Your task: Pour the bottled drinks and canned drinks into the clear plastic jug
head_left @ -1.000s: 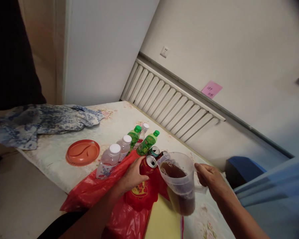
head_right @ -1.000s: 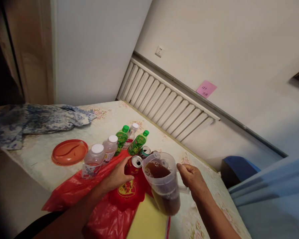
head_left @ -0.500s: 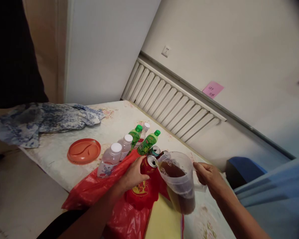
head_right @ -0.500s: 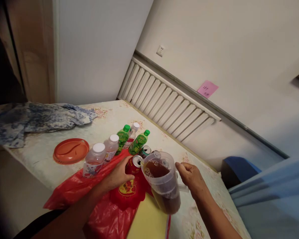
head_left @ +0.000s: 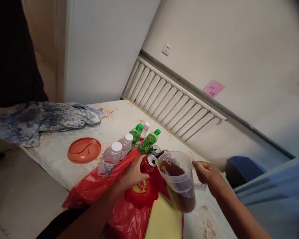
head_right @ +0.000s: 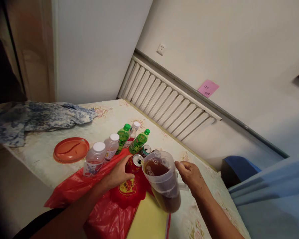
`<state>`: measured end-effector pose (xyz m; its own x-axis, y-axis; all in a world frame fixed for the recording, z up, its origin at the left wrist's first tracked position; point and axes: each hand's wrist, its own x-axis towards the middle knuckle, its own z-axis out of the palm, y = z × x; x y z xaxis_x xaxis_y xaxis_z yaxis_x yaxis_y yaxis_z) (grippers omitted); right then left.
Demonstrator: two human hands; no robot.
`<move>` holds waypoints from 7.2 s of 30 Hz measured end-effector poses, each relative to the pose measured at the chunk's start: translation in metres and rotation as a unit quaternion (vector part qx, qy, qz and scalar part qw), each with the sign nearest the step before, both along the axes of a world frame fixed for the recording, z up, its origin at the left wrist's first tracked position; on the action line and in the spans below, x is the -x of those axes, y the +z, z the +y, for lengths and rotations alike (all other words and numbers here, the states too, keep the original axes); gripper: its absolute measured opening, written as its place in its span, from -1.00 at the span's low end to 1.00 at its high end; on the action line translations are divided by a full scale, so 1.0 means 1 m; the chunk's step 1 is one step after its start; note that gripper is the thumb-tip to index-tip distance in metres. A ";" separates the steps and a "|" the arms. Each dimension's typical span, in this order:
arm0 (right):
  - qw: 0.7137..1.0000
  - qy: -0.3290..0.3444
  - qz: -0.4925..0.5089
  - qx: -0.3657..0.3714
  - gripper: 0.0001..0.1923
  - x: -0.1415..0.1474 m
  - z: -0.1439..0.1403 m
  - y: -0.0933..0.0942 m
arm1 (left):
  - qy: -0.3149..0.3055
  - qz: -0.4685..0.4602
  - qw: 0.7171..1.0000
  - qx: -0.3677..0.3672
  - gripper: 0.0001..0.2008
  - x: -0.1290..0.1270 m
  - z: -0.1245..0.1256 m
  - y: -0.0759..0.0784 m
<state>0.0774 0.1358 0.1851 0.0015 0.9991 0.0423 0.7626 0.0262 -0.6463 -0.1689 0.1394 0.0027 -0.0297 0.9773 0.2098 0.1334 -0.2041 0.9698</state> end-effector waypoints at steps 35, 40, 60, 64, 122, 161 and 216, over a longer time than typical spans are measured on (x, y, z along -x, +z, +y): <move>1.000 0.005 -0.009 0.014 -0.50 -0.003 0.001 0.001 | -0.008 0.002 1.000 -0.013 -0.21 0.001 0.000 -0.001; 1.000 0.002 -0.009 0.006 -0.50 -0.006 0.003 -0.001 | -0.011 0.002 1.000 -0.018 -0.22 0.002 0.000 -0.002; 1.000 0.008 -0.010 0.013 -0.48 -0.006 0.004 -0.001 | -0.008 0.009 1.000 -0.017 -0.22 0.001 0.002 -0.005; 1.000 0.000 -0.014 0.020 -0.49 -0.003 0.002 0.002 | -0.010 0.010 1.000 -0.020 -0.21 0.001 0.002 -0.005; 0.999 0.001 0.041 0.031 -0.46 -0.001 -0.005 -0.005 | -0.006 0.009 1.000 -0.019 -0.22 0.003 -0.003 0.001; 0.871 0.005 0.487 -0.061 -0.63 0.022 -0.020 -0.050 | 0.116 0.032 0.990 -0.074 -0.26 0.008 0.008 -0.007; 0.833 -0.027 0.545 -0.097 -0.60 0.063 -0.023 -0.111 | 0.102 0.054 0.992 -0.046 -0.31 0.043 -0.055 0.015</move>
